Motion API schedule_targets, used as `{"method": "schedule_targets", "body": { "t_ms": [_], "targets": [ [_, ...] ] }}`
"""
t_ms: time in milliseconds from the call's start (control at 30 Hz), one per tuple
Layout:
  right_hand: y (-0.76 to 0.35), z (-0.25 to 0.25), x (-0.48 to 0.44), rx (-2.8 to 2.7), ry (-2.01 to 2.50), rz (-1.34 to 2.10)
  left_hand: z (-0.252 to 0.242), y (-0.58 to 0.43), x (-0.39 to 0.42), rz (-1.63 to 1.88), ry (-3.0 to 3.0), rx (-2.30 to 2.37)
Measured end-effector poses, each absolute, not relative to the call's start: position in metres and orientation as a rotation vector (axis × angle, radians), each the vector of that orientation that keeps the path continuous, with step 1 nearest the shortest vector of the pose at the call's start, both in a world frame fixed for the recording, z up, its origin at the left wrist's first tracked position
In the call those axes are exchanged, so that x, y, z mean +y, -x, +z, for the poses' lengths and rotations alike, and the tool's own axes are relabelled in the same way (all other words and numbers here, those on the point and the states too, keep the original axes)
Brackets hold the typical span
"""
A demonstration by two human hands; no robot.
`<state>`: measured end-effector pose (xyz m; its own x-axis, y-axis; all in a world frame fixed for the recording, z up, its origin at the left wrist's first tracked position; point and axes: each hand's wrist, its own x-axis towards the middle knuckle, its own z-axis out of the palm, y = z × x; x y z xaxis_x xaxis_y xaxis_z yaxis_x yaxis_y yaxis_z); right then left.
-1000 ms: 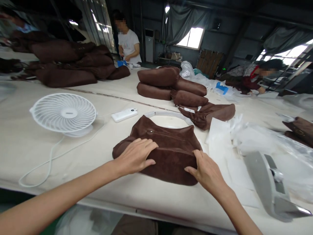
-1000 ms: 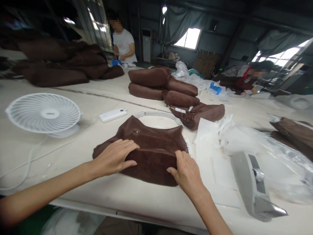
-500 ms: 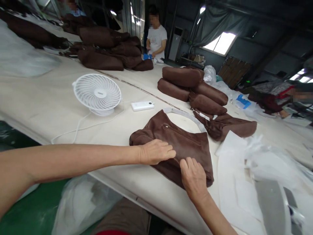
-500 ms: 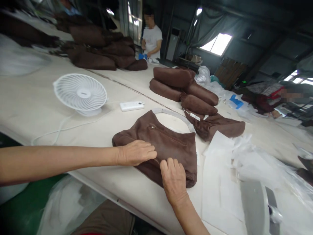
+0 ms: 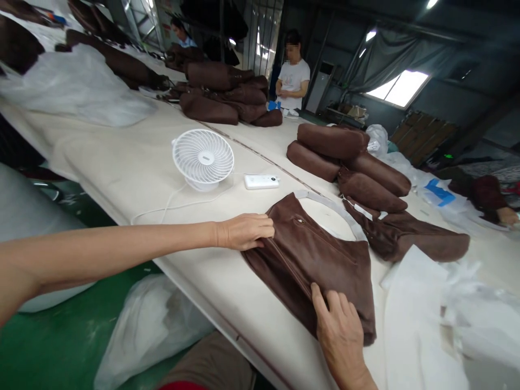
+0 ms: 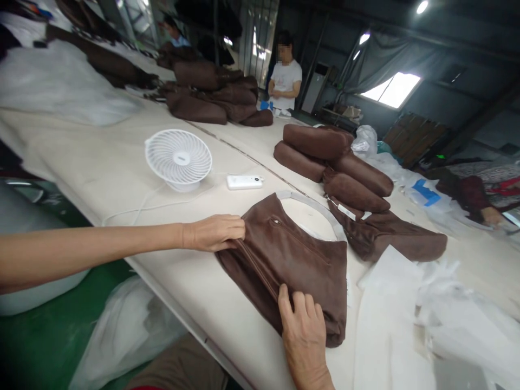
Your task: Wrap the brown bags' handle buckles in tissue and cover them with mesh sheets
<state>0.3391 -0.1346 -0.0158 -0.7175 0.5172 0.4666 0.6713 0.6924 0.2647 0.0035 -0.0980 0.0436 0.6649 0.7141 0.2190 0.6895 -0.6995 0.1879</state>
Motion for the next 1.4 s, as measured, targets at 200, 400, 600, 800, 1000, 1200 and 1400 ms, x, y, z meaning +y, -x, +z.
{"method": "schedule_targets", "body": {
  "t_ms": [200,400,600,800,1000,1200,1400],
  "targets": [
    [-0.338,-0.007,-0.140,-2.584,0.889,-0.561,0.028,0.010,-0.099,0.668,-2.606,1.171],
    [-0.343,0.001,-0.133,-2.746,0.728,-0.520,0.007,0.015,-0.114,0.967,-2.492,1.241],
    [-0.328,-0.010,-0.142,-2.762,0.782,-0.586,-0.020,0.017,-0.126,1.179,-2.326,1.388],
    [-0.325,-0.016,-0.143,-2.763,0.827,-0.547,0.003,0.028,-0.131,1.134,-1.938,1.456],
    [-0.328,-0.016,-0.141,-2.815,0.881,-0.463,0.022,0.004,-0.125,1.010,-1.223,1.511],
    [-0.327,0.002,-0.140,-2.939,0.869,-0.360,0.028,-0.012,-0.142,1.096,-1.239,1.413],
    [-0.309,0.015,-0.135,-3.012,1.020,-0.157,0.035,0.002,-0.129,0.777,-1.809,1.827]
  ]
}}
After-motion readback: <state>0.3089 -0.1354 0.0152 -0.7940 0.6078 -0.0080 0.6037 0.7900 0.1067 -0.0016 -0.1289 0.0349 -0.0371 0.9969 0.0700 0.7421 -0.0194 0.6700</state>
